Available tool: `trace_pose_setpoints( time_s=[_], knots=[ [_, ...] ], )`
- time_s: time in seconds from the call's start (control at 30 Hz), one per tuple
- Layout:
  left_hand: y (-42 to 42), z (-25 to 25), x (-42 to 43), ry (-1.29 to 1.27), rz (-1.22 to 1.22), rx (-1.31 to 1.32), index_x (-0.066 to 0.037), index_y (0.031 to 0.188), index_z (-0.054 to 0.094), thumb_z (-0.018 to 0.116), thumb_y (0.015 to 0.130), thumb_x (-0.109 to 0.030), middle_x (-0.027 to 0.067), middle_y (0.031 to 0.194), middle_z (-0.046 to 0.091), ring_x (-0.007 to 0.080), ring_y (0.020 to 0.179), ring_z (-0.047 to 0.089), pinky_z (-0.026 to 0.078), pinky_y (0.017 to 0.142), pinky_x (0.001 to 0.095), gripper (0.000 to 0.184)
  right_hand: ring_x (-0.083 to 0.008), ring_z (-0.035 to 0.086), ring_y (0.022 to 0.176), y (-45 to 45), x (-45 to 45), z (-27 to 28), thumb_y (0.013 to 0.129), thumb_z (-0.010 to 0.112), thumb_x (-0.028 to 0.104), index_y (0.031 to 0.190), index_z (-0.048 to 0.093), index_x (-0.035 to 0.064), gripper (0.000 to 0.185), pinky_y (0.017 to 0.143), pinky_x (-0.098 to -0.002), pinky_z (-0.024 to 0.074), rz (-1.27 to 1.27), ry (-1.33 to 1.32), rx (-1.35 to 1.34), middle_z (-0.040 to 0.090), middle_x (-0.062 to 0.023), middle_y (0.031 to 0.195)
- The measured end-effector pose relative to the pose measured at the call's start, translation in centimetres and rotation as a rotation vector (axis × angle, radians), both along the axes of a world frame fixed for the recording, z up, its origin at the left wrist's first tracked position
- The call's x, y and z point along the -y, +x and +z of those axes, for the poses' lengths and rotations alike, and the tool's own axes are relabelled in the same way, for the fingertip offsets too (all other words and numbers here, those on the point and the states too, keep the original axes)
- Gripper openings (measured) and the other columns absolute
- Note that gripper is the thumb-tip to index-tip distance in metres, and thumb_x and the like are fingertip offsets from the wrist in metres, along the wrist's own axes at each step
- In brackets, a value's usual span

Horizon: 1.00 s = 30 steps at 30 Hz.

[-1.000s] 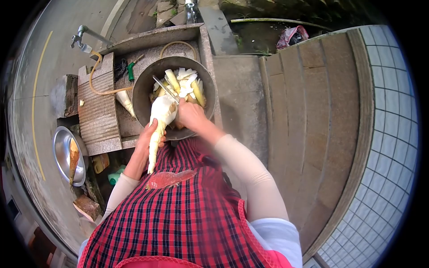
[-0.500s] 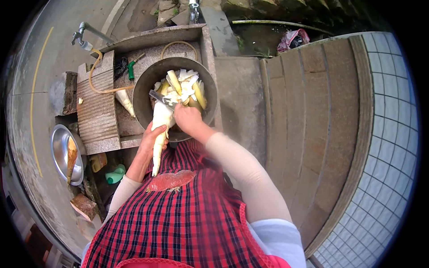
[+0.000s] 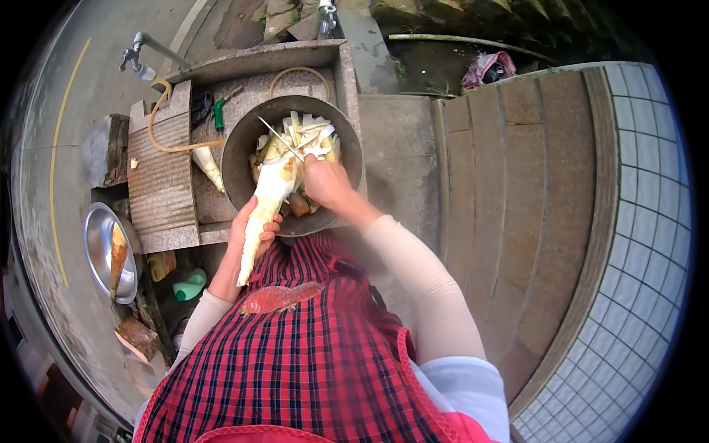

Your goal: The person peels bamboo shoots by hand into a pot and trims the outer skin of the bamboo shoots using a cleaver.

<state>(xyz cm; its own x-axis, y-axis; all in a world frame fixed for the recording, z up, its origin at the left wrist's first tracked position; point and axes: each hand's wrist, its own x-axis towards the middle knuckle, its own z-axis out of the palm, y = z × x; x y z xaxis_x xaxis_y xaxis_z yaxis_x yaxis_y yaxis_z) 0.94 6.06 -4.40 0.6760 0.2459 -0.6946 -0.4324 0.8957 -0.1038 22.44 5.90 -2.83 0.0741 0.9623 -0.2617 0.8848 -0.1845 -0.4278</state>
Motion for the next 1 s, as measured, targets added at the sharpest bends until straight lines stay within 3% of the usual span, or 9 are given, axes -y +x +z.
trace_pose_setpoints(
  time_s=[0.13,0.17,0.33,0.63,0.7,0.77,0.87,0.97,1.0],
  knots=[
    [0.2,-0.2,-0.3,-0.012,0.042,0.000,-0.001,0.115,0.042,0.046,0.093,-0.042,0.0171,0.082,0.049,0.0142,0.056,0.044,0.035,0.039,0.0197,0.047,-0.0257,0.063,0.055,-2.4,4.3,2.3,0.077,0.049,0.007,0.095,0.053,-0.0046,0.022,0.048,-0.0349,0.0482,0.299,0.181,0.126,0.062,-0.0141,0.063],
    [0.2,-0.5,-0.3,-0.011,0.042,-0.001,-0.001,0.114,0.043,0.044,0.094,-0.043,0.0173,0.082,0.049,0.0142,0.056,0.044,0.035,0.039,0.0196,0.047,-0.0315,0.063,0.057,-3.1,5.0,2.9,0.078,0.048,0.006,0.099,0.050,-0.0034,0.023,0.049,-0.0407,0.0490,0.278,0.127,0.111,0.061,-0.0165,0.066],
    [0.4,0.2,-0.1,0.051,0.079,-0.110,-0.003,0.104,0.050,0.039,0.095,-0.036,0.0095,0.084,0.052,0.0154,0.058,0.045,0.034,0.040,0.0200,0.036,-0.0278,0.062,0.056,-4.2,7.7,2.4,0.078,0.049,0.009,0.113,0.048,-0.0052,0.038,0.048,-0.0374,0.0489,0.323,0.149,0.175,0.059,-0.0122,0.068],
    [0.8,0.3,-0.6,-0.089,0.128,0.034,-0.001,0.107,0.048,0.042,0.094,-0.040,0.0138,0.081,0.053,0.0182,0.055,0.047,0.039,0.042,0.0233,0.042,-0.0242,0.063,0.054,-4.3,6.9,-0.2,0.076,0.052,0.011,0.111,0.049,-0.0081,0.041,0.045,-0.0342,0.0487,0.260,0.137,0.298,0.060,-0.0116,0.067],
    [1.2,0.1,-0.1,-0.125,0.065,-0.006,-0.001,0.107,0.047,0.044,0.092,-0.043,0.0156,0.079,0.052,0.0182,0.055,0.048,0.039,0.042,0.0237,0.045,-0.0186,0.062,0.054,-3.1,5.4,-1.8,0.077,0.050,0.010,0.103,0.054,-0.0070,0.032,0.045,-0.0321,0.0474,0.269,0.156,0.389,0.059,-0.0081,0.063],
    [0.6,-0.6,-0.6,-0.078,0.063,0.021,-0.001,0.109,0.044,0.045,0.091,-0.044,0.0169,0.077,0.051,0.0185,0.056,0.048,0.040,0.043,0.0241,0.047,-0.0279,0.064,0.059,-2.2,4.3,-1.5,0.080,0.050,0.013,0.094,0.056,-0.0055,0.024,0.052,-0.0394,0.0499,0.165,0.064,0.147,0.062,-0.0172,0.068],
    [0.7,-1.1,-0.8,-0.124,0.095,0.013,0.000,0.110,0.044,0.045,0.091,-0.044,0.0171,0.077,0.051,0.0194,0.058,0.050,0.041,0.043,0.0247,0.048,-0.0368,0.063,0.066,-2.4,2.8,-3.9,0.083,0.050,0.017,0.085,0.057,-0.0042,0.022,0.063,-0.0463,0.0499,-0.194,-0.057,-0.193,0.062,-0.0251,0.076],
    [0.8,-2.0,-0.4,-0.124,0.090,-0.027,0.001,0.109,0.045,0.046,0.091,-0.044,0.0173,0.077,0.053,0.0217,0.061,0.053,0.045,0.044,0.0264,0.048,-0.0408,0.062,0.067,-1.9,1.5,-2.9,0.085,0.050,0.021,0.082,0.057,-0.0035,0.026,0.069,-0.0483,0.0487,-0.420,-0.306,-0.456,0.060,-0.0280,0.077],
    [0.9,-1.8,-0.4,-0.121,0.071,-0.078,0.000,0.108,0.047,0.047,0.090,-0.043,0.0171,0.077,0.054,0.0226,0.061,0.055,0.046,0.045,0.0272,0.047,-0.0384,0.063,0.064,-2.2,1.9,-3.1,0.082,0.051,0.017,0.085,0.058,-0.0031,0.022,0.064,-0.0473,0.0499,-0.283,-0.060,-0.195,0.062,-0.0256,0.074]
  ],
)
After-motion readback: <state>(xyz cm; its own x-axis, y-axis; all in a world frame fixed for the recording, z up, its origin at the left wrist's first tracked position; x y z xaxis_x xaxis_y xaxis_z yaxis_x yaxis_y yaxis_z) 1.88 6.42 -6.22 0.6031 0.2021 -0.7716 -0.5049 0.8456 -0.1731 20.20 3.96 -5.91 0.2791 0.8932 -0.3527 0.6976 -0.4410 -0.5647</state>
